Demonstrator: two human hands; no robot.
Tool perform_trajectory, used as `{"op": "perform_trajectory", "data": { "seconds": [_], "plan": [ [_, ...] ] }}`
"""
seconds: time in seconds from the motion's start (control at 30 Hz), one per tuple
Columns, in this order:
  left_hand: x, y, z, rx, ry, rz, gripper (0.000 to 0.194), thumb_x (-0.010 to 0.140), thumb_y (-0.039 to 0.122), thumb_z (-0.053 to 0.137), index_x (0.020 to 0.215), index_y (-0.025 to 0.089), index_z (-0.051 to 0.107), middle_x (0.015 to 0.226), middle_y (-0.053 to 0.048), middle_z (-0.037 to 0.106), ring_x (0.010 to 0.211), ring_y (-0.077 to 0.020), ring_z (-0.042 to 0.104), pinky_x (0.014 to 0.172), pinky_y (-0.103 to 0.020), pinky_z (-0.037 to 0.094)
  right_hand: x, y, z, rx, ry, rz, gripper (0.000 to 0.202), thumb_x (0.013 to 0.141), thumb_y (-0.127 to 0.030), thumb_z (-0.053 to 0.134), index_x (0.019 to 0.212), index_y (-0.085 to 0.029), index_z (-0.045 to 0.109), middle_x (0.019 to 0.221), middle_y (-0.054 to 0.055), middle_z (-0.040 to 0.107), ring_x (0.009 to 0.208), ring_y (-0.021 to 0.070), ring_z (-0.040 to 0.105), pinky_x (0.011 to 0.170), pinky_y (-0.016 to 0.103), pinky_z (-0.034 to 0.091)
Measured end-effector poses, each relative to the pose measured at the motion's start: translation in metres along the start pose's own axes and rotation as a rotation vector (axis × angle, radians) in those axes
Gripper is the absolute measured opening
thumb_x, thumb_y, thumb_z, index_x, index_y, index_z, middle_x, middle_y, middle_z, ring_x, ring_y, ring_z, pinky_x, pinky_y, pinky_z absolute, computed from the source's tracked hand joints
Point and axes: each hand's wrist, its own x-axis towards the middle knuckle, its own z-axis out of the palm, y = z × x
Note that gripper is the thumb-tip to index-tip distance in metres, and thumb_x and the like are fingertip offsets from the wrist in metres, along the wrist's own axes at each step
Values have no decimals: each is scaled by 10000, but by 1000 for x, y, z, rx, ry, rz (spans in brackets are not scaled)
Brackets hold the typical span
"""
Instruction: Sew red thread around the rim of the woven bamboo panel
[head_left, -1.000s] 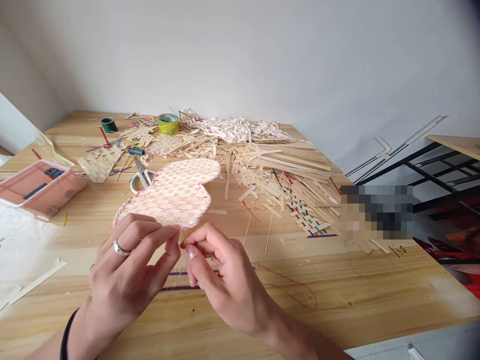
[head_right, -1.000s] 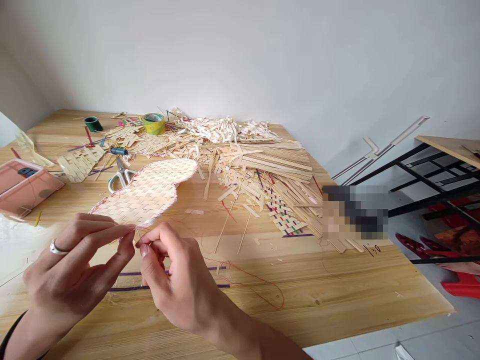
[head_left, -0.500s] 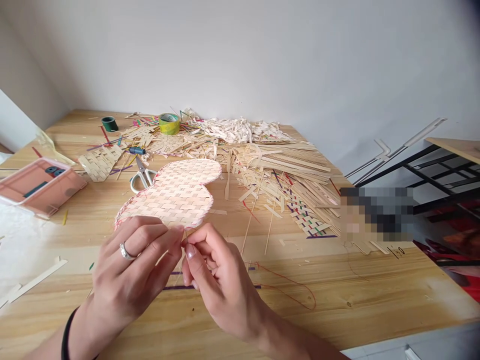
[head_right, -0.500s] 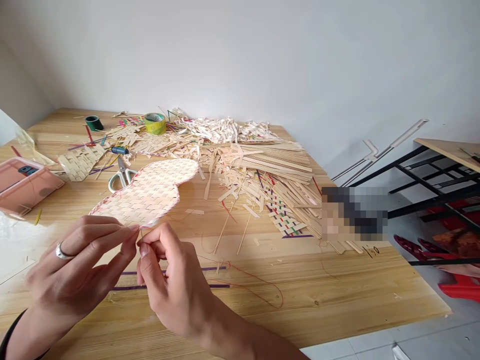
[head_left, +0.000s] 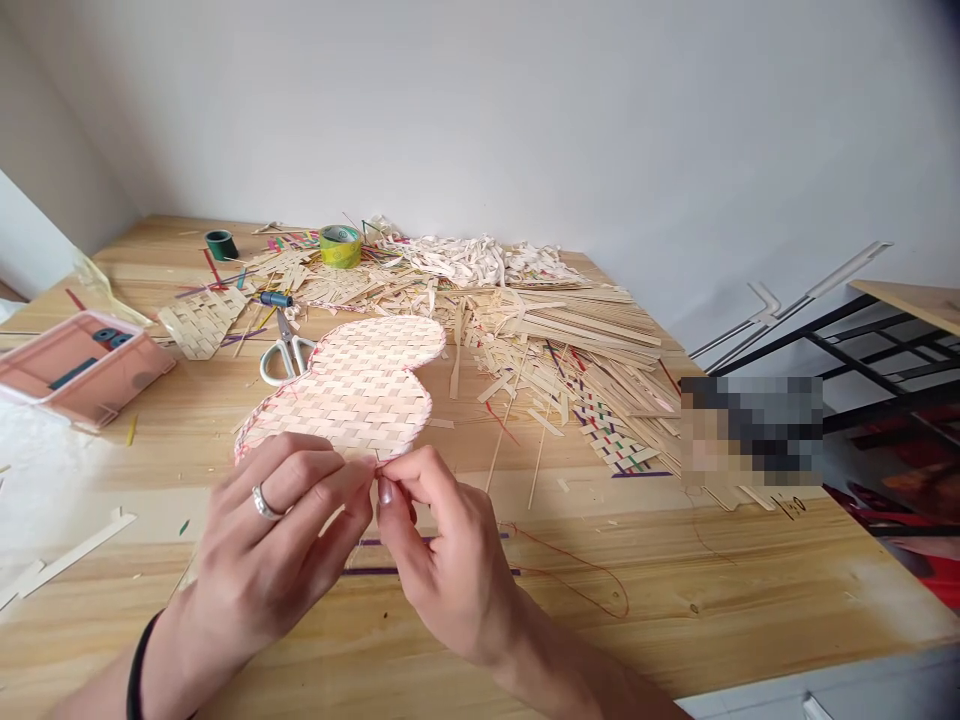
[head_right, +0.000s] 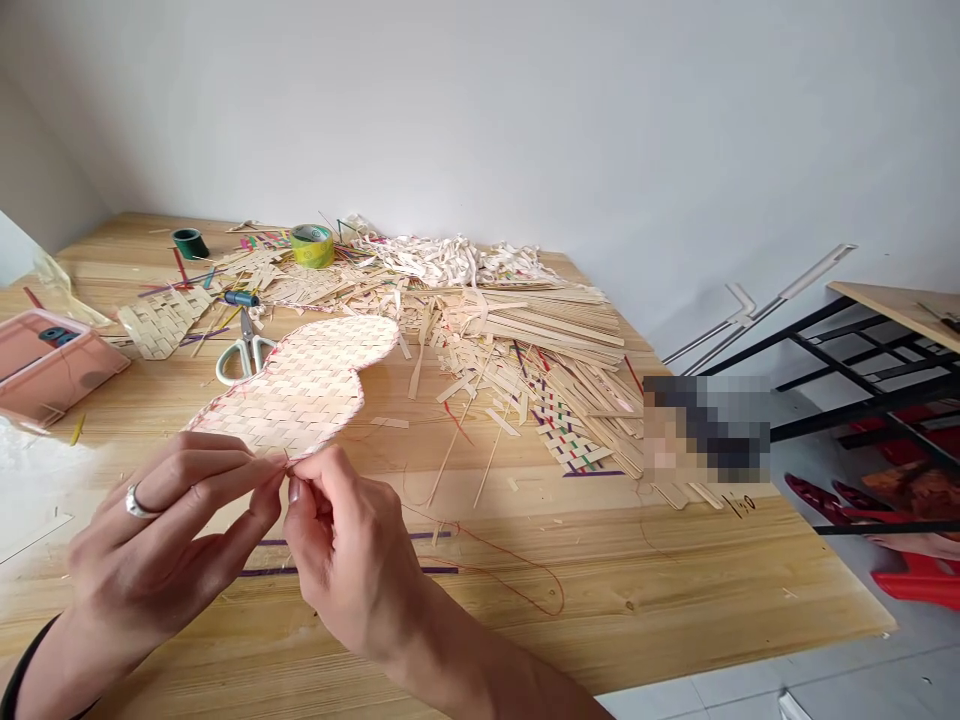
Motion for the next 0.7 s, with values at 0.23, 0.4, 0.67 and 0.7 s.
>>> {"op": "perform_trajectory", "data": {
  "seconds": [0.23, 0.4, 0.67, 0.7],
  "plan": [
    [-1, -4, -1, 45, -18, 38, 326, 874, -20, 741, 1168, 103, 677, 972, -72, 686, 875, -167, 640, 809, -321, 537, 2, -7, -11, 212, -103, 188, 186, 1100, -338, 492, 975, -203, 521, 685, -18, 621, 555, 105, 581, 545, 218, 461],
    [2, -3, 0, 103, 24, 47, 245, 880, 10, 758, 1087, 123, 693, 970, -61, 672, 843, -152, 624, 766, -309, 506, 16, -11, -35, -399, 257, -181, 139, 1036, -169, 559, 950, -175, 669, 847, 39, 685, 790, 157, 628, 740, 307, 484],
    [5, -3, 4, 38, 10, 67, 207, 893, 3, 731, 1054, 121, 676, 927, -65, 682, 841, -179, 620, 737, -339, 503, 26, -7, -37, -126, -19, -24, 68, 981, -218, 714, 972, -226, 781, 1040, 32, 655, 1097, 189, 628, 1030, 368, 458],
    [5, -3, 4, 32, 6, 69, 210, 894, 4, 730, 1058, 122, 674, 931, -66, 691, 837, -182, 622, 730, -341, 504, 26, -5, -36, -91, -23, -15, 62, 976, -220, 722, 961, -229, 781, 1028, 25, 653, 1081, 182, 630, 1022, 358, 459]
  ]
}}
